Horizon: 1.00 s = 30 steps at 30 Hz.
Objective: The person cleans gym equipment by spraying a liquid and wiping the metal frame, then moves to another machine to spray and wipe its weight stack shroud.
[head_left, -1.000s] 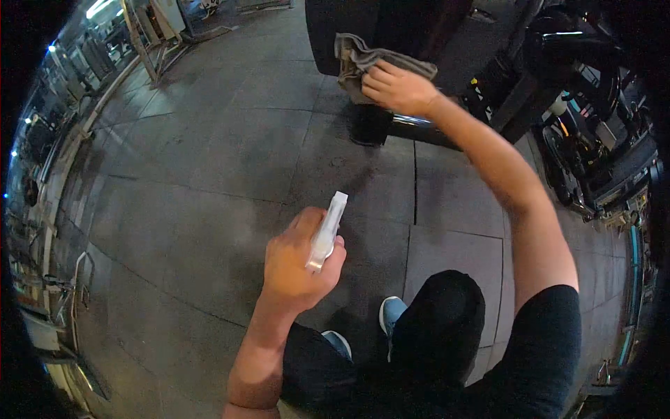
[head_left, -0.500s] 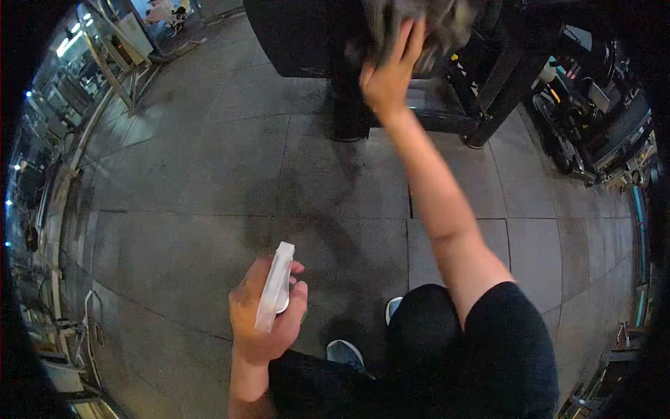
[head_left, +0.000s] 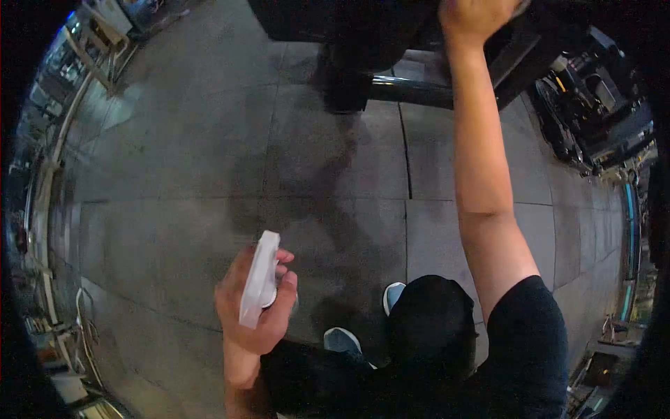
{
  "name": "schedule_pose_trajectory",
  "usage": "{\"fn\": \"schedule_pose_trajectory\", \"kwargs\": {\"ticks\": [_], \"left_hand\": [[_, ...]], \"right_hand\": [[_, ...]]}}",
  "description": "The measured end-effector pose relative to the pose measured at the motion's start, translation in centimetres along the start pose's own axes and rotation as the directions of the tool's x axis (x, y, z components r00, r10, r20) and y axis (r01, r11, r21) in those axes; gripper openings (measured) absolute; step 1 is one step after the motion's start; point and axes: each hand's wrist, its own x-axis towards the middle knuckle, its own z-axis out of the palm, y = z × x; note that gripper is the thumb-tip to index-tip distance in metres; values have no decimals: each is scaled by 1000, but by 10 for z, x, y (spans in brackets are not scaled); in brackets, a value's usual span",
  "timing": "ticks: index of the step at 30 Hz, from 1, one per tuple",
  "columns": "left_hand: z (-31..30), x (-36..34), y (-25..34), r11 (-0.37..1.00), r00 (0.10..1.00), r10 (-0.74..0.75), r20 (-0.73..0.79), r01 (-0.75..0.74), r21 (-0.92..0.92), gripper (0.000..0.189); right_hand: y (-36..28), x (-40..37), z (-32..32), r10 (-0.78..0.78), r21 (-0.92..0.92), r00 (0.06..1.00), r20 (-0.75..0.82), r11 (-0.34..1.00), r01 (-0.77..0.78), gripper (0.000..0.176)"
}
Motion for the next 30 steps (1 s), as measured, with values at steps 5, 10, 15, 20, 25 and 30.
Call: {"fn": "schedule_pose_trajectory", "kwargs": {"ticks": [5,10,15,20,25,30], "left_hand": [[-1,11,-7,977,979,196,62,-201,73,29],[-3,11,-9,983,982,170,82,-175,61,29],[-9,8,-12,991,992,119,37,-121,52,31],[-15,7,-5,972,979,175,110,-189,140,37],[-17,7,-2,982,974,180,135,-186,36,39],[-8,12,0,979,967,178,182,-193,66,44]], "right_hand": [[-43,-157,-83,470,-76,828,307,879,-471,67],[-106,-215,-140,914,-408,167,371,322,-854,41],[-116,-117,-116,833,234,515,203,470,-851,47],[-75,-107,-59,-89,-85,620,780,966,245,69],[-35,-180,-95,-462,414,-82,883,684,600,61],[48,-296,-109,-718,-694,-21,696,-680,236,50]]}}
